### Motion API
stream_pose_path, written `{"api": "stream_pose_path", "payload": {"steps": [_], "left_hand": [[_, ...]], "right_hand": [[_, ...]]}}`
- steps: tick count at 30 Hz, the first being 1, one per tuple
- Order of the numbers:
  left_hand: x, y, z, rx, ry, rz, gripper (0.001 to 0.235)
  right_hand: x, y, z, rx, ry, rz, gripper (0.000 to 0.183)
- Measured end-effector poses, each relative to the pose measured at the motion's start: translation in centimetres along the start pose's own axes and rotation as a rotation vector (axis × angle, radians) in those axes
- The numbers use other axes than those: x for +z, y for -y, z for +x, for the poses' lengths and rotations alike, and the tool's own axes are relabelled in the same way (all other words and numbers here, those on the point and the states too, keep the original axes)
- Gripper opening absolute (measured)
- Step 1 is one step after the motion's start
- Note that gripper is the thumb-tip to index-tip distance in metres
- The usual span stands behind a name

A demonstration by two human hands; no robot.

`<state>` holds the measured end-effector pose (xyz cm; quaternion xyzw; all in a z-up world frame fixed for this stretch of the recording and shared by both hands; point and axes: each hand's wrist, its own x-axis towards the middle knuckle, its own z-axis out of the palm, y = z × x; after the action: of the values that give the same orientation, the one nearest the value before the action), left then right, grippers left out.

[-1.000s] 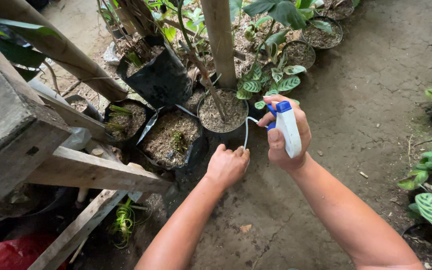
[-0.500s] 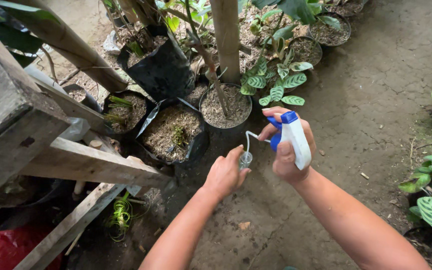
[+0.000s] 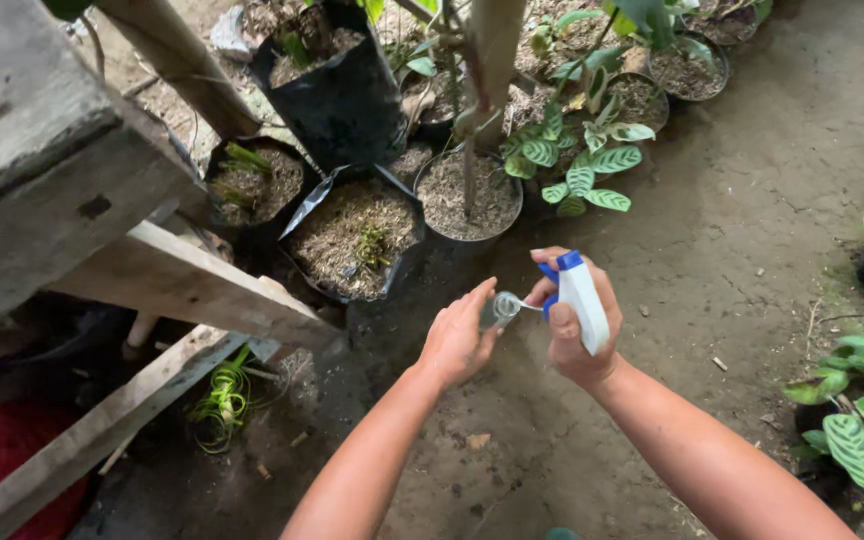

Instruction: The person assembles a spray bottle by attaching a nozzle to a plastic bottle, inserting a tube, and securing the components. They then move to another area and repeat the assembly with a different spray bottle and tube.

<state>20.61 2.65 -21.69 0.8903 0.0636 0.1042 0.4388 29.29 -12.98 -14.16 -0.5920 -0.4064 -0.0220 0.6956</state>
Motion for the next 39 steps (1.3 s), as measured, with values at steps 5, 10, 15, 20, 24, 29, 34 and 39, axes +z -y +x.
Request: {"api": "stream_pose_path", "payload": {"steps": [5,10,15,20,24,29,34,39], "left_hand": [[-1.4,2.0,-0.4,0.059,0.001,-0.025,0.069],[-2.0,3.1,-1.9,-0.012,0.003,-0.027,0.064],[-1.2,3.0,-2.1,-0.035,-0.013,-0.002,0.066],[-1.2,3.0,-2.2,-0.025,-0.026,0.005,0.065],[-1.2,3.1,-1.7,0.004,-0.034,0.001,0.06],[-1.8,2.8,-0.9,-0.047,-0.017,-0.06,0.048],[-1.8,1.9,-1.2,-0.021,-0.053,-0.059,0.049],[-0.5,2.2,-1.2,0.179,-0.27,-0.015,0.039]], "right_hand": [[2.4,-0.7,-1.7,0.104,0.068,-0.093,0.045],[3.8,-1.9,-1.3,-0.007,0.045,-0.351,0.03],[4.5,-2.7,-1.1,0.101,-0.022,-0.357,0.02],[5.1,-1.5,-0.4,0.038,-0.009,-0.355,0.027],[4.8,-0.8,0.4,-0.047,0.046,-0.479,0.026],[4.8,-0.9,0.6,-0.046,0.043,-0.449,0.029],[4.2,-1.1,0.3,-0.067,0.04,-0.404,0.03],[4.5,-2.3,-0.3,0.09,-0.039,-0.19,0.03]]}}
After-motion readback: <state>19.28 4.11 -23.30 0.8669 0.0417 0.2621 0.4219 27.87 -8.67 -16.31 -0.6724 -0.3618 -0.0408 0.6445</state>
